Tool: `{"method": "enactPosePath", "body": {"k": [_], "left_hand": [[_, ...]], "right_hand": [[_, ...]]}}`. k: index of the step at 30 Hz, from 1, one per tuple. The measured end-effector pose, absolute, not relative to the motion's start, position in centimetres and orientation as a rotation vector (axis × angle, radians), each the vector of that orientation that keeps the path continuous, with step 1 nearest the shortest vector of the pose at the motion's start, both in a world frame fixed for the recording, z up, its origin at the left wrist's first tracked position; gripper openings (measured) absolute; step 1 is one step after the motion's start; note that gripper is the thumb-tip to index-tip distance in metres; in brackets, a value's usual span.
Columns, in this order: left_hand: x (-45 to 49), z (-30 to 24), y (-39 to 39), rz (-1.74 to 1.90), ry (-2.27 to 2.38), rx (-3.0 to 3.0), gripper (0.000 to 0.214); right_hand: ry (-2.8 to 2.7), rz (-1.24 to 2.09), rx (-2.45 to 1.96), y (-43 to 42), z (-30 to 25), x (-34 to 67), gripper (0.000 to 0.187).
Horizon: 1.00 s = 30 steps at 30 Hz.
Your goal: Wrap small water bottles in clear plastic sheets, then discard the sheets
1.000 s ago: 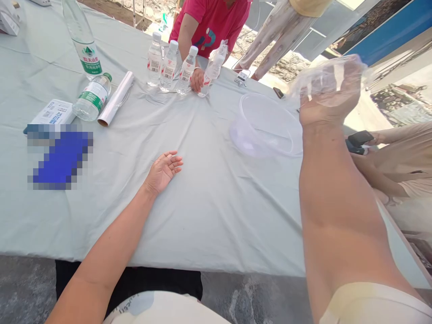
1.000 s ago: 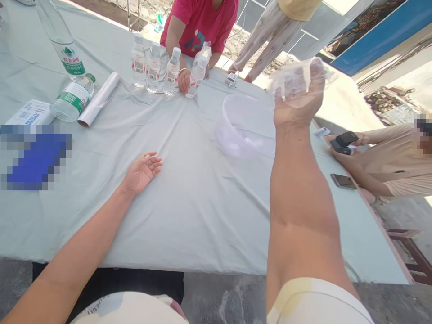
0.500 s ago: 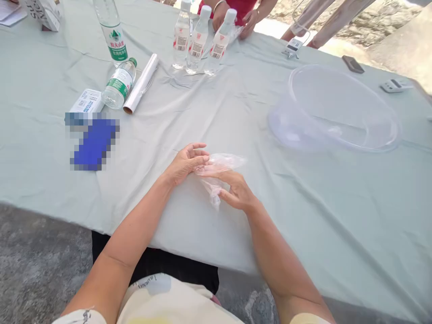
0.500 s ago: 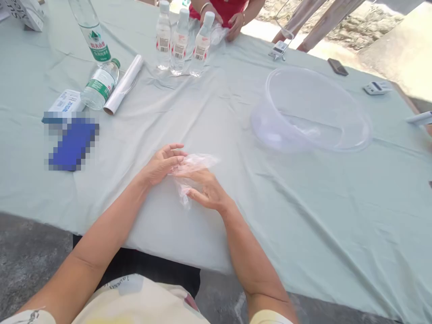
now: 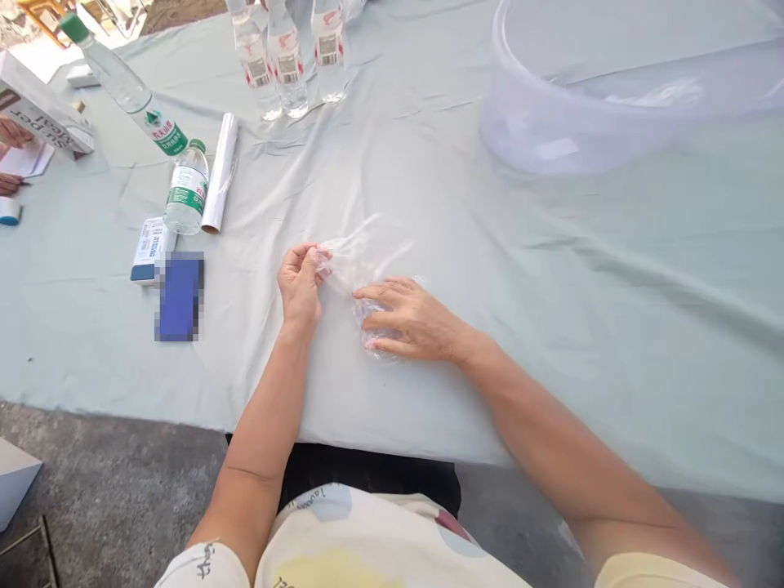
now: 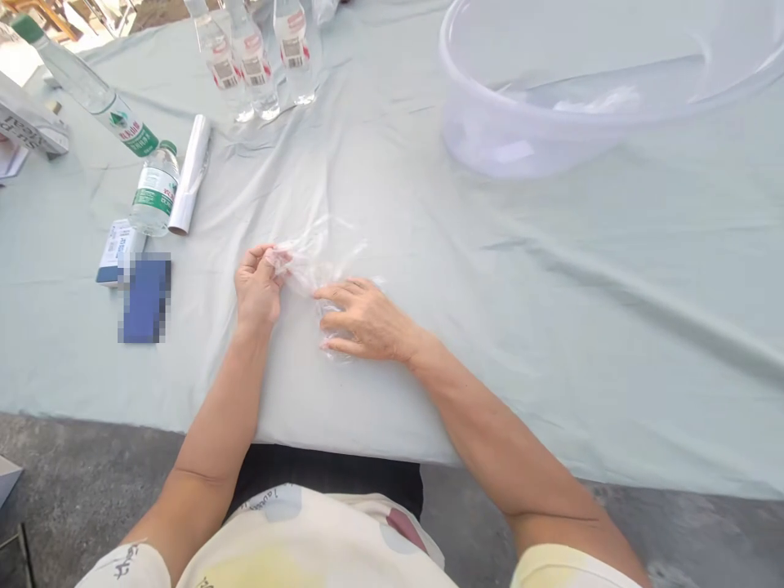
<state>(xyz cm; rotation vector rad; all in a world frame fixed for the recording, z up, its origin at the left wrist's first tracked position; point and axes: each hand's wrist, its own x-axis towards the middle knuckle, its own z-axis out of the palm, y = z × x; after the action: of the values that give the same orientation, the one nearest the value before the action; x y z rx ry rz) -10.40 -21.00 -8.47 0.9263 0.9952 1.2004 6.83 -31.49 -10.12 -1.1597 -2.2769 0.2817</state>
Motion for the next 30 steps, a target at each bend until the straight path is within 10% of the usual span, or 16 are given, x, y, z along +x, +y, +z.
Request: {"method": "enactPosePath", "body": {"k": [8,21,30], "left_hand": [[-12.5,-7.6,-17.6,1.346,1.306,0.650,0.007],[-15.9,-6.3,-17.6,1.275,1.205,0.739,0.038],[-15.4,-5.1,-22.0,1.582,1.513,1.783,0.038]], "right_hand": [[-2.233,0.390,-1.017,-31.9,-9.6,7.0,0.049],[-1.713,0.422,-1.513,-30.8,-10.5,9.4,0.025],[-1.797,0.209,-1.680,-30.7,-10.5,10.7,0.034]]}}
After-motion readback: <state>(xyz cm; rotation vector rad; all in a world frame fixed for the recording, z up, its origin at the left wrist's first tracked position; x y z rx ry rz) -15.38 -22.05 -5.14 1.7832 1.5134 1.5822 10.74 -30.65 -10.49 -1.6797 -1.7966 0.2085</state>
